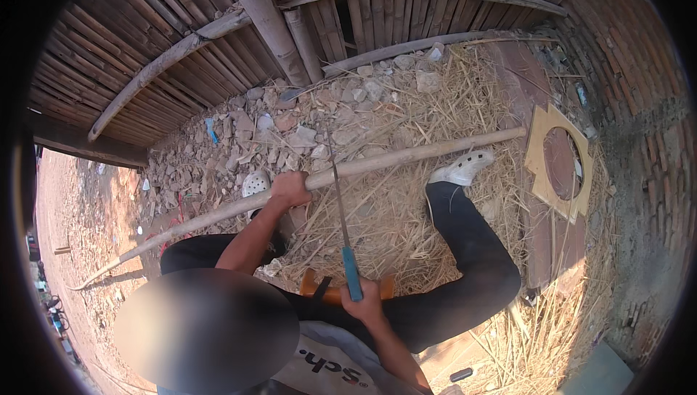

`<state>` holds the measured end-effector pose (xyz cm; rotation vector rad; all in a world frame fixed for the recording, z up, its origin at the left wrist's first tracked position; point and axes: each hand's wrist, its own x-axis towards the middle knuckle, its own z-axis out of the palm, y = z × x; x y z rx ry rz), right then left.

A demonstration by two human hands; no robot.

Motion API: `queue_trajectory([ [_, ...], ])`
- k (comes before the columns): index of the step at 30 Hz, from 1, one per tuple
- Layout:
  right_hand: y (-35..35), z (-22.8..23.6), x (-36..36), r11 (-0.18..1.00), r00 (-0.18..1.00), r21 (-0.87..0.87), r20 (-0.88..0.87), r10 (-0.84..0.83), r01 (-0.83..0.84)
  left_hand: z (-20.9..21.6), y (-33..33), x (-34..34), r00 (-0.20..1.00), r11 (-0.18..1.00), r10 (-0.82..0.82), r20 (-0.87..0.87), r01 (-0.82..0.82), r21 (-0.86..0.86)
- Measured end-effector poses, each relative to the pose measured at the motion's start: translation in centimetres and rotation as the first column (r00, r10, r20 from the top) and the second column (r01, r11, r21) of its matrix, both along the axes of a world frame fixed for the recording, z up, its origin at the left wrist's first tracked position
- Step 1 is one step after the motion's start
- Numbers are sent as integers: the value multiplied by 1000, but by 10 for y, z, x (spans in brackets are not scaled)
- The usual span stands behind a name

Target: The person sits on a small stool and uses a hand saw to cut a long wooden stick. They hold the stick with their left hand and saw with their right hand, pausing briefly to reposition the stick before continuing the cut.

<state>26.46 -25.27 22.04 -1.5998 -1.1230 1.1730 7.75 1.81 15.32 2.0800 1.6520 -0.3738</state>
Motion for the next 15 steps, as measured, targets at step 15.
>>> queue_trajectory([
  [15, 13, 17, 36, 997, 998, -67, 64, -28, 32, -24, -8, 22, 998, 991, -2, 56, 9, -132],
])
